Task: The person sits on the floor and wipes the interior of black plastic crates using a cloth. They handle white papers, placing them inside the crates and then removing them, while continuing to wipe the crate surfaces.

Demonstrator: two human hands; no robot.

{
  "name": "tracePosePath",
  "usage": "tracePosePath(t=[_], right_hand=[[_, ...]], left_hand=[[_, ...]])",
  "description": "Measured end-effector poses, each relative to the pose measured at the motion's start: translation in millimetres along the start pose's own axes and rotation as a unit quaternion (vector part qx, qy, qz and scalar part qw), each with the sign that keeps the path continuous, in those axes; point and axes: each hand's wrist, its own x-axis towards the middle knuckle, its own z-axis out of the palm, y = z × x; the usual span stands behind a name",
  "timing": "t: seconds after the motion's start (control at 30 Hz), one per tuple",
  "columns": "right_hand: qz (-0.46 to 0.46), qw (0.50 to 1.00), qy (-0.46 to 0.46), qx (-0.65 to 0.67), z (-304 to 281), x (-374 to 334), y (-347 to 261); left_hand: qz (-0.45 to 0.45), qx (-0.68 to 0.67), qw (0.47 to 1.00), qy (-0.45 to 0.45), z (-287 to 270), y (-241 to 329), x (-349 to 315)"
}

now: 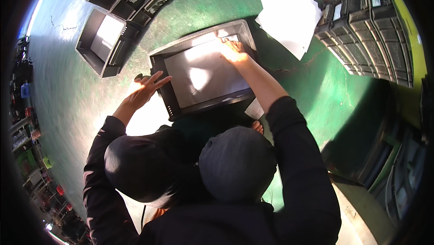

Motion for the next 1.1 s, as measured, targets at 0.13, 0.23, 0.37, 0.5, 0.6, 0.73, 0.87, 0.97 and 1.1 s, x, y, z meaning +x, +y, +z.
tracePosePath(t=[0.13,0.23,0.37,0.5,0.6,0.73,0.87,0.97,1.1], right_hand=[[-0.055,0.990,0.072,-0.112,29.1,17.7,9.8],[-0.087,0.974,0.130,-0.166,29.0,10.7,10.2],[-0.091,0.995,-0.041,-0.002,-41.1,-25.7,-17.6],[0.051,0.960,0.086,0.260,-165.0,-82.4,-36.8],[0.176,0.936,0.294,0.085,-173.5,-91.8,75.1],[0.337,0.890,0.281,0.124,-159.9,-111.9,188.5],[0.195,0.901,0.308,-0.235,-145.4,-116.8,125.0],[-0.053,0.983,0.163,0.064,-120.4,-131.9,9.6],[-0.155,0.985,-0.021,-0.068,-46.5,-185.6,-29.7]], left_hand=[[0.027,0.081,0.983,0.160,-0.6,-4.4,-22.0],[-0.023,-0.134,0.980,0.148,-26.4,1.6,-29.0],[-0.102,-0.274,0.946,0.139,-31.3,3.4,-26.8],[-0.234,-0.313,0.892,0.226,-5.4,3.1,-68.7],[-0.280,-0.354,0.859,0.240,-6.6,-2.1,-74.4],[-0.274,-0.373,0.849,0.254,-8.7,-2.2,-63.7],[-0.306,-0.273,0.890,0.201,-24.3,3.1,-83.9],[-0.407,-0.359,0.828,0.145,-22.5,2.1,-109.5],[-0.412,-0.531,0.714,0.196,-19.1,-14.8,-124.1]])
